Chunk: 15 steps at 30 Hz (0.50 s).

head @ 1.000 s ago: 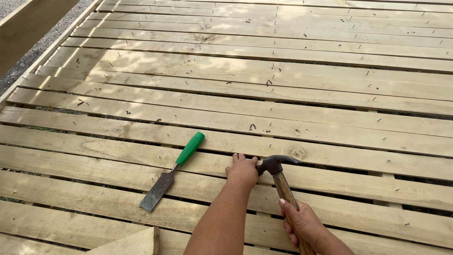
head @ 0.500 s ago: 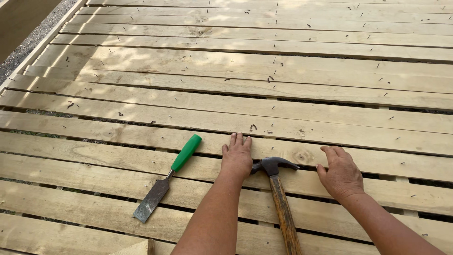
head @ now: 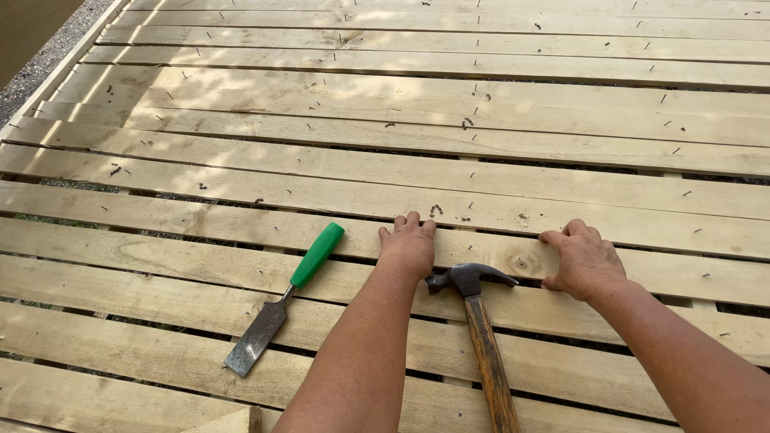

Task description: The person uses a hammer to drive nails into a wooden pallet frame. They repeatedly pick up nails and hammer them into the slats, working along the length of the pallet.

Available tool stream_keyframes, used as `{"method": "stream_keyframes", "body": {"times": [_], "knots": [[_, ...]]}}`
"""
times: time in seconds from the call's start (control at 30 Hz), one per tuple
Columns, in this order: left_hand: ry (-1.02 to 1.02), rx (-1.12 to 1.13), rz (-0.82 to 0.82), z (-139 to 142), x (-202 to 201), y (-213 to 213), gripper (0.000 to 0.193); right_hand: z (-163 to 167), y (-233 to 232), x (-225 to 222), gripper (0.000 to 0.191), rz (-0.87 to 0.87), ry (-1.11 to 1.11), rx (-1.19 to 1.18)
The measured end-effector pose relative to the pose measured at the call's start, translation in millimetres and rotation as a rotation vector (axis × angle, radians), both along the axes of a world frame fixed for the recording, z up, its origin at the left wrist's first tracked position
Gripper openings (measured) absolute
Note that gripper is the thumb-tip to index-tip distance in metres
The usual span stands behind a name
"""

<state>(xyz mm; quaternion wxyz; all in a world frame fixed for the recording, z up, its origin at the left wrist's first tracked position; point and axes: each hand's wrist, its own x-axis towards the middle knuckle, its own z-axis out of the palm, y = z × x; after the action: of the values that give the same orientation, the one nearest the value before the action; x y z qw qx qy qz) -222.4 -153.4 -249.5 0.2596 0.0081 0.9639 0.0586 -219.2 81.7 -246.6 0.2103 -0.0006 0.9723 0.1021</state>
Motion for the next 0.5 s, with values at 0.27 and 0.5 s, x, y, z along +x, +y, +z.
{"method": "stream_keyframes", "body": {"times": [0.27,0.5], "knots": [[0.027,-0.013,-0.061,-13.9,-2.2,-6.0,0.068,-8.9,7.9,-10.6,0.076,0.095,0.013,-0.016],[0.066,-0.085,-0.204,-18.0,-4.7,-8.7,0.059,-8.7,6.6,-12.2,0.071,0.149,-0.018,0.026]]}}
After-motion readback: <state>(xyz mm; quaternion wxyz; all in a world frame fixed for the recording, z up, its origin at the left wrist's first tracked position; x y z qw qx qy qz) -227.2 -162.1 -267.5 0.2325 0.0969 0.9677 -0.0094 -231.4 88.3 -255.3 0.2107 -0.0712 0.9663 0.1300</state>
